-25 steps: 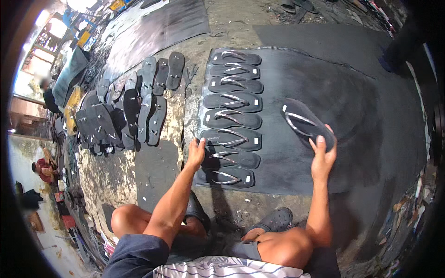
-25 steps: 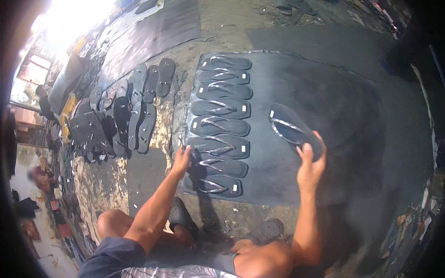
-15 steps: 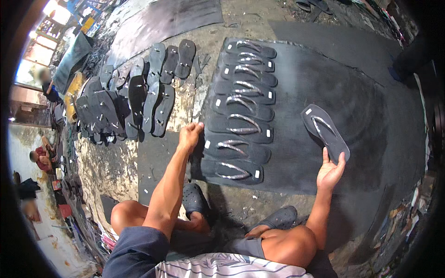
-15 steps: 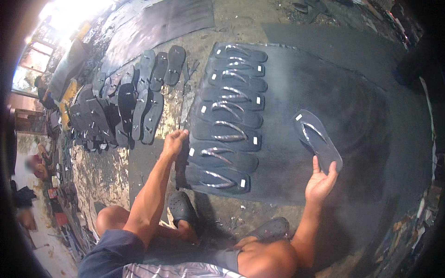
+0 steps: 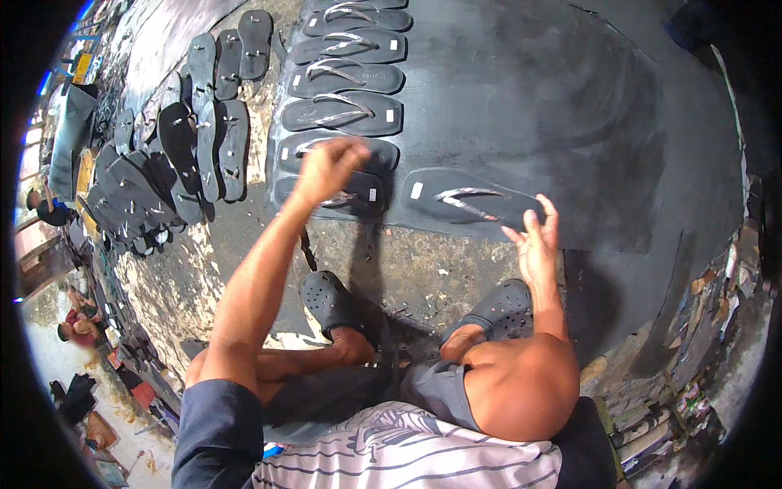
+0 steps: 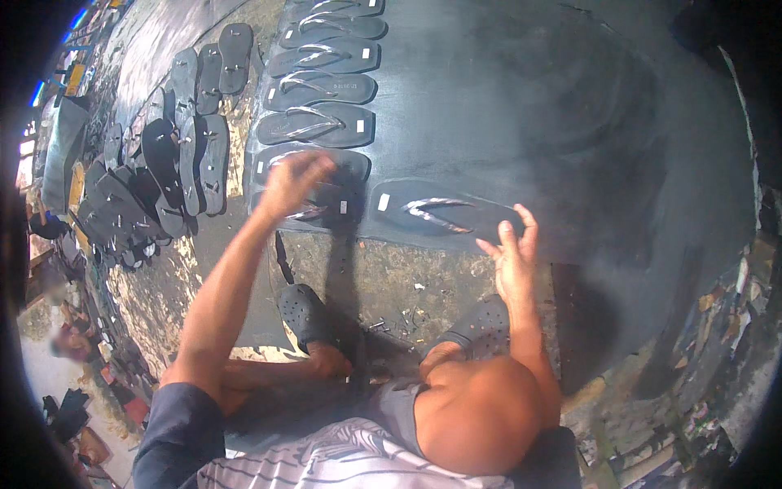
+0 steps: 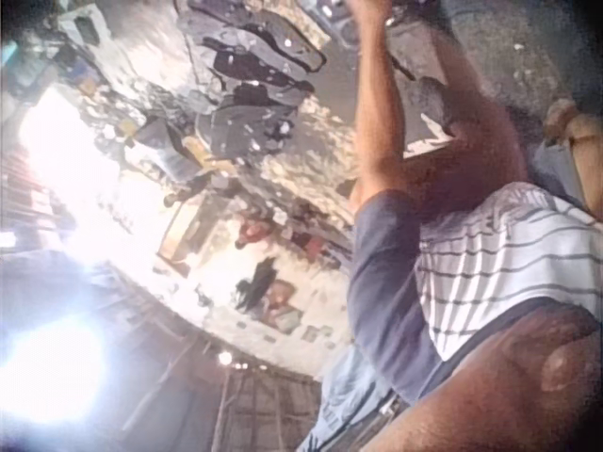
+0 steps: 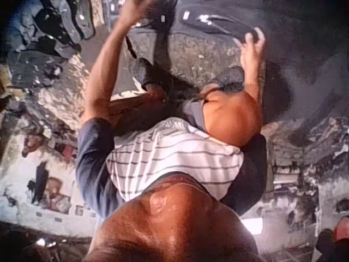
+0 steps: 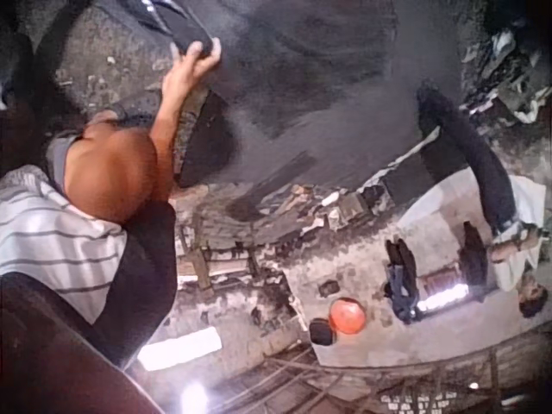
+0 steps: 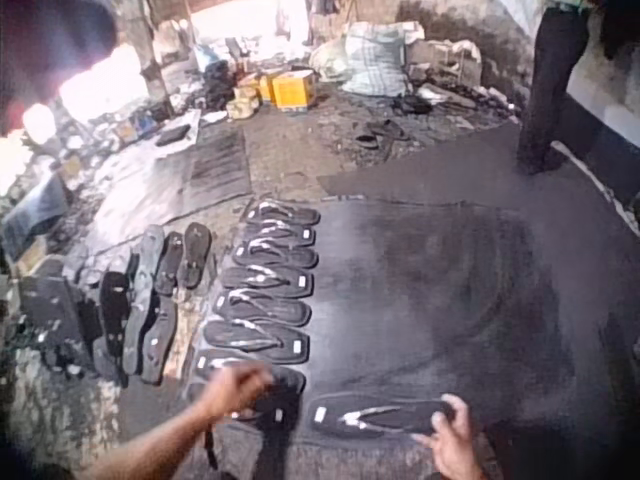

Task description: The person sits on the floor and repeatedly picks up black flip-flops, aligns them, and places them in neat rows on a dark mat. The person handles the flip-flops one at a time, adjusting their orientation and stacking them into organized piles.

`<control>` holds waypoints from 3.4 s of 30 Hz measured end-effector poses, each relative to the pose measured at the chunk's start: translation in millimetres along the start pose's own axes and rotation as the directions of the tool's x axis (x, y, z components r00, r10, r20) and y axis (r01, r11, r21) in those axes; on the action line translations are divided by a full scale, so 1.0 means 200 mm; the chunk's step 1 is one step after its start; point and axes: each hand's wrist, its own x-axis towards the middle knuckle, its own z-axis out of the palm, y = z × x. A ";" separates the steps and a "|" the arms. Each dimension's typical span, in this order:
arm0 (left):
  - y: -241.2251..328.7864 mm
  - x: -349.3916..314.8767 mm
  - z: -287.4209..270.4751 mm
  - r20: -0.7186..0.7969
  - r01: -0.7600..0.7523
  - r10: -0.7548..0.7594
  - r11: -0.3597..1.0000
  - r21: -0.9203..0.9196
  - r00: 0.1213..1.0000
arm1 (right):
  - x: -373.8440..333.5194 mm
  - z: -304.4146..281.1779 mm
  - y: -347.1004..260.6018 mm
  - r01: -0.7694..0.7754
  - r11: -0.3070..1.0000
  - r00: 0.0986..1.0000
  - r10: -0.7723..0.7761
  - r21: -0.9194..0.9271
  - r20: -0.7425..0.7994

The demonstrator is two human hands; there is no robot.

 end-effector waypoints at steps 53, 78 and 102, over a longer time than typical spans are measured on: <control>-0.06 0.70 -0.78 -0.285 -0.206 0.319 0.909 0.363 0.904 | 0.32 0.14 0.09 0.467 0.065 0.840 -0.345 -0.882 0.419; 0.96 0.28 -0.35 0.269 0.167 0.143 0.493 -0.854 0.953 | 0.46 1.13 -0.83 0.633 0.738 0.754 -0.518 -0.235 0.404; 1.02 0.29 0.14 -0.018 -0.192 0.227 0.775 -0.602 0.974 | 0.31 0.74 -0.72 0.431 0.886 0.891 -0.387 -0.173 0.239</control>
